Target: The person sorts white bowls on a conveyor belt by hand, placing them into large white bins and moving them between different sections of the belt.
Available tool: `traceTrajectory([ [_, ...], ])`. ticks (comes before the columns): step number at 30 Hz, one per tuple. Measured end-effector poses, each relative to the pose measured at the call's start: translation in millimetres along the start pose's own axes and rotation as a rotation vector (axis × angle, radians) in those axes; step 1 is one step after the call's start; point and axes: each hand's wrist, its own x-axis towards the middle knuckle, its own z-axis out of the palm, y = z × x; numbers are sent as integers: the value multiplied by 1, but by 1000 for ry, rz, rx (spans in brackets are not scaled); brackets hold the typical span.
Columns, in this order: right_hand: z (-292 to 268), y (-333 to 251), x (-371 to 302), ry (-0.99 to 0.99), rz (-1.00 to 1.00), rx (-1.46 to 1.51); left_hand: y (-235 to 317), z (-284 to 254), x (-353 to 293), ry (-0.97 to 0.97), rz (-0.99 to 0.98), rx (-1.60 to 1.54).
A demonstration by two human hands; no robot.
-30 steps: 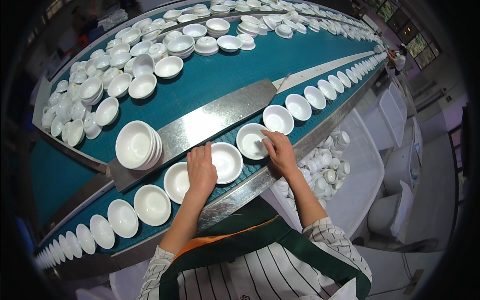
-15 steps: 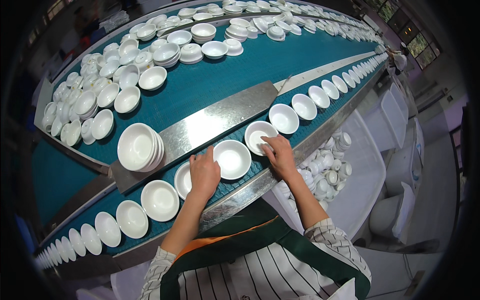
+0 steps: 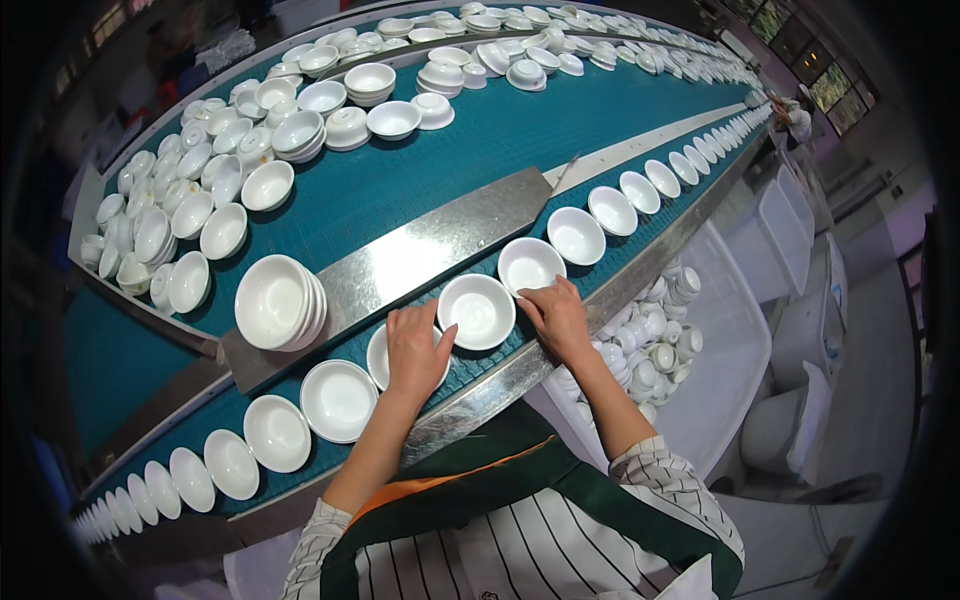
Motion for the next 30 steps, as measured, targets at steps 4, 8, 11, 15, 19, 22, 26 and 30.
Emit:
traceTrajectory([
  [4,-11,23,10,109,112,190,8,12,10,-83,-126,65],
  [8,-19,68,19,202,135,-3,13,22,24,-69,-126,125],
  [11,-26,85,17,15,118,-96,22,29,33,62,-20,87],
  [15,-29,88,20,13,115,-92,34,41,47,119,46,18],
  [19,-34,89,23,0,163,65,44,59,55,64,51,6],
  [22,-32,104,22,212,218,250,49,72,61,-18,-33,59],
  [26,-39,126,25,368,373,389,48,85,70,2,-57,127],
  [30,-40,162,26,411,529,630,70,91,88,138,21,75],
])
